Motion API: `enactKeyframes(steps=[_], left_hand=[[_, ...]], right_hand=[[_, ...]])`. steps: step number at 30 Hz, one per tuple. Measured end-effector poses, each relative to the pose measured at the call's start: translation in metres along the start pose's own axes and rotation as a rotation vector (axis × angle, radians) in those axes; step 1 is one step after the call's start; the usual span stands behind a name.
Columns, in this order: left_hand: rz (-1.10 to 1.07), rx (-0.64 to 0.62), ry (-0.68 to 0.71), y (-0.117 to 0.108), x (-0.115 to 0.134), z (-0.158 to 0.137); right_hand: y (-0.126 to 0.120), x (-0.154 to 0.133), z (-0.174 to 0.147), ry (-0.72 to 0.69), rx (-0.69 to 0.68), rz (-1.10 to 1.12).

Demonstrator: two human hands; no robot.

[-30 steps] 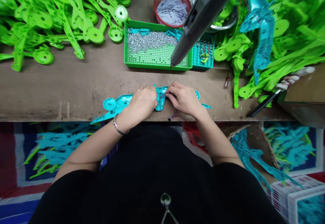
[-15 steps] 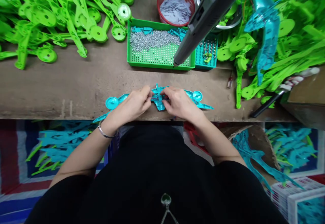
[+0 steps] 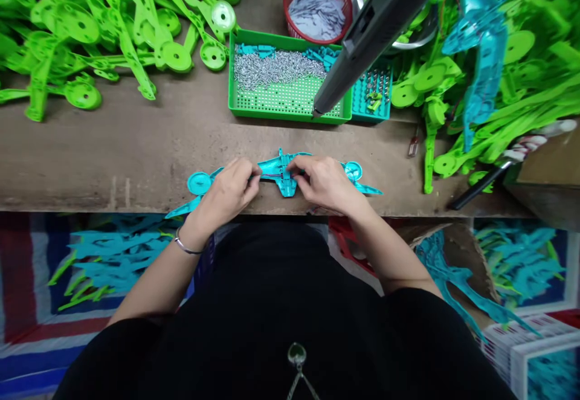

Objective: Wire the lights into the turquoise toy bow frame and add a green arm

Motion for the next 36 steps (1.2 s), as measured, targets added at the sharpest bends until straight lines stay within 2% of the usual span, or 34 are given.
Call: enactKeyframes(steps=[7, 11, 15, 21, 26, 31, 36], left_hand=[[-0.048, 0.004, -0.001, 0.001, 0.0, -0.002], [-0.044, 0.041, 0.001, -0.001, 0.0, -0.003], [-0.059, 0.091, -0.041, -0.009, 0.0, -0.007], [0.104, 0.03, -0.025, -0.016, 0.007, -0.012], [0.004, 0.109, -0.081, -0.01, -0.002, -0.017], [-0.046, 0.109, -0.1, -0.004, -0.001, -0.017], [-0.025, 0.16, -0.04, -0.004, 0.005, -0.015]], right_hand=[[-0.001, 0.008, 0.003, 0.099, 0.004, 0.168], [-0.001, 0.004, 0.002, 0.086, 0.042, 0.096], [-0.005, 0.005, -0.004, 0.033, 0.048, 0.149], [-0.021, 0.011, -0.004, 0.051, 0.218, -0.048], [-0.011, 0.008, 0.009, 0.063, 0.098, -0.084], [-0.007, 0.009, 0.015, 0.071, 0.022, -0.108], [-0.003, 0.017, 0.02, 0.101, -0.037, -0.044]])
Point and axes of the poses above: each hand's wrist, its own z-axis towards the middle knuckle, its own y-axis out of the palm, x = y × z, the point moved 7 cm from there along z, towards the middle knuckle, and after that the axes turned 15 degrees about y, right-handed, at the moved point
